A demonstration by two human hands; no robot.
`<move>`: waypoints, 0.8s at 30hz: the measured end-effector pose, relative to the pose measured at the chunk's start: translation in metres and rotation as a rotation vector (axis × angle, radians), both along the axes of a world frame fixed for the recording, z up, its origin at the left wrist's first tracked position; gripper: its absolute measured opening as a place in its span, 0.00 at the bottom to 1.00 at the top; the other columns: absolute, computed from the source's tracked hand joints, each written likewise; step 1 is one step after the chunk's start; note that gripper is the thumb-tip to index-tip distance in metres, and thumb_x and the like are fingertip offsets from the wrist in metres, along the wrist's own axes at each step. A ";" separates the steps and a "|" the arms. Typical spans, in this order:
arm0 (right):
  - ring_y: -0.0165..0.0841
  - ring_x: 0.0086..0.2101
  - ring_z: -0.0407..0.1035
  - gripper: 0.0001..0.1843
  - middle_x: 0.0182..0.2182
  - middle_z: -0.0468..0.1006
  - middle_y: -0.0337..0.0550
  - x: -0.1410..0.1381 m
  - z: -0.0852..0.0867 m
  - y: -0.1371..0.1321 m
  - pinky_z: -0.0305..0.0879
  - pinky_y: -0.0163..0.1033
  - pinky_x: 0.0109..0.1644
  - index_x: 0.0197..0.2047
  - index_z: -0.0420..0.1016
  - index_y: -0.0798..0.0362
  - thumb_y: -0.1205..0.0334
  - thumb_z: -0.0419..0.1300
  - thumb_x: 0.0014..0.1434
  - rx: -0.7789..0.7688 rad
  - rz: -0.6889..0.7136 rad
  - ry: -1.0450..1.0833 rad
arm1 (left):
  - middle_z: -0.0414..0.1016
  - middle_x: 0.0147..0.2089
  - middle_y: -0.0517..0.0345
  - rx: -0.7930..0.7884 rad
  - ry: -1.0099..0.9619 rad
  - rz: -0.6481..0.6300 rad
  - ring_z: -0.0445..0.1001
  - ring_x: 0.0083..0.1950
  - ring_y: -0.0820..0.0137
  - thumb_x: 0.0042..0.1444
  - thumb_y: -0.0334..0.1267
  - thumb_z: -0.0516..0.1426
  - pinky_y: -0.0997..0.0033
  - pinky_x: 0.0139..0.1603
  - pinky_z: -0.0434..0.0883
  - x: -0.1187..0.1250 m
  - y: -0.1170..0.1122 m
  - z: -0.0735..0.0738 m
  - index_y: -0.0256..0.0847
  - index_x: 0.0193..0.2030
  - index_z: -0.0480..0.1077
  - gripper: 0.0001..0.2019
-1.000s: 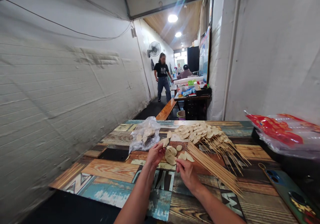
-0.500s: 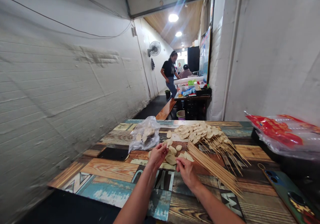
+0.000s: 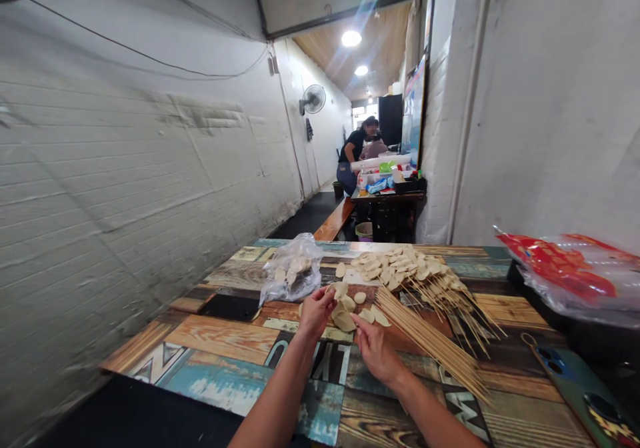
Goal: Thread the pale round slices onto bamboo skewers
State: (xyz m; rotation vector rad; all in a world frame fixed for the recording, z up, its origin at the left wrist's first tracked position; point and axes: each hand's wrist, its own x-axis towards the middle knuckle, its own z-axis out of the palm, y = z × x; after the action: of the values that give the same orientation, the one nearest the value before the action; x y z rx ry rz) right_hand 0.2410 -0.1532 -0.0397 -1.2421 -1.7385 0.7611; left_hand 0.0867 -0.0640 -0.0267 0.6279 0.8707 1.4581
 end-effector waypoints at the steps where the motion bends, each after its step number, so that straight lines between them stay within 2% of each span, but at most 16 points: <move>1: 0.32 0.22 0.62 0.28 0.19 0.69 0.38 0.000 0.000 0.000 0.60 0.37 0.28 0.55 0.77 0.59 0.55 0.46 0.61 0.002 0.005 -0.001 | 0.77 0.29 0.57 0.002 0.006 0.007 0.71 0.29 0.75 0.21 0.44 0.75 0.75 0.32 0.67 0.000 0.001 -0.001 0.34 0.29 0.77 0.25; 14: 0.33 0.21 0.63 0.24 0.18 0.68 0.38 -0.006 0.000 0.000 0.63 0.38 0.30 0.49 0.80 0.57 0.57 0.48 0.60 -0.028 -0.029 0.037 | 0.77 0.28 0.57 0.148 0.276 0.100 0.70 0.27 0.75 0.33 0.51 0.71 0.74 0.31 0.67 0.006 0.002 -0.017 0.33 0.33 0.78 0.24; 18: 0.34 0.22 0.65 0.21 0.18 0.68 0.38 -0.009 -0.004 0.002 0.64 0.38 0.31 0.44 0.80 0.56 0.56 0.48 0.61 -0.005 -0.081 0.072 | 0.76 0.27 0.58 0.110 0.227 0.113 0.69 0.26 0.75 0.31 0.51 0.72 0.74 0.31 0.66 0.009 -0.001 -0.015 0.33 0.34 0.78 0.26; 22: 0.34 0.23 0.65 0.19 0.18 0.67 0.37 -0.009 -0.006 0.004 0.62 0.37 0.31 0.40 0.78 0.54 0.55 0.48 0.62 0.010 -0.112 0.094 | 0.74 0.25 0.60 0.057 0.156 0.040 0.67 0.24 0.77 0.28 0.49 0.73 0.75 0.28 0.65 0.010 -0.004 -0.008 0.34 0.32 0.77 0.25; 24: 0.33 0.22 0.65 0.18 0.18 0.67 0.36 -0.009 -0.007 0.006 0.61 0.36 0.30 0.37 0.77 0.53 0.55 0.48 0.62 0.007 -0.121 0.105 | 0.76 0.28 0.58 0.031 0.105 0.017 0.70 0.26 0.76 0.27 0.49 0.73 0.75 0.30 0.66 0.009 -0.004 -0.004 0.35 0.32 0.76 0.25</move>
State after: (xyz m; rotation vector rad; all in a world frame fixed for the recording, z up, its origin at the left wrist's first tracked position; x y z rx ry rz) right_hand 0.2323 -0.1474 -0.0464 -1.2672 -1.5663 0.7350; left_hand 0.0960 -0.0681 -0.0306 0.7273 0.9380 1.4666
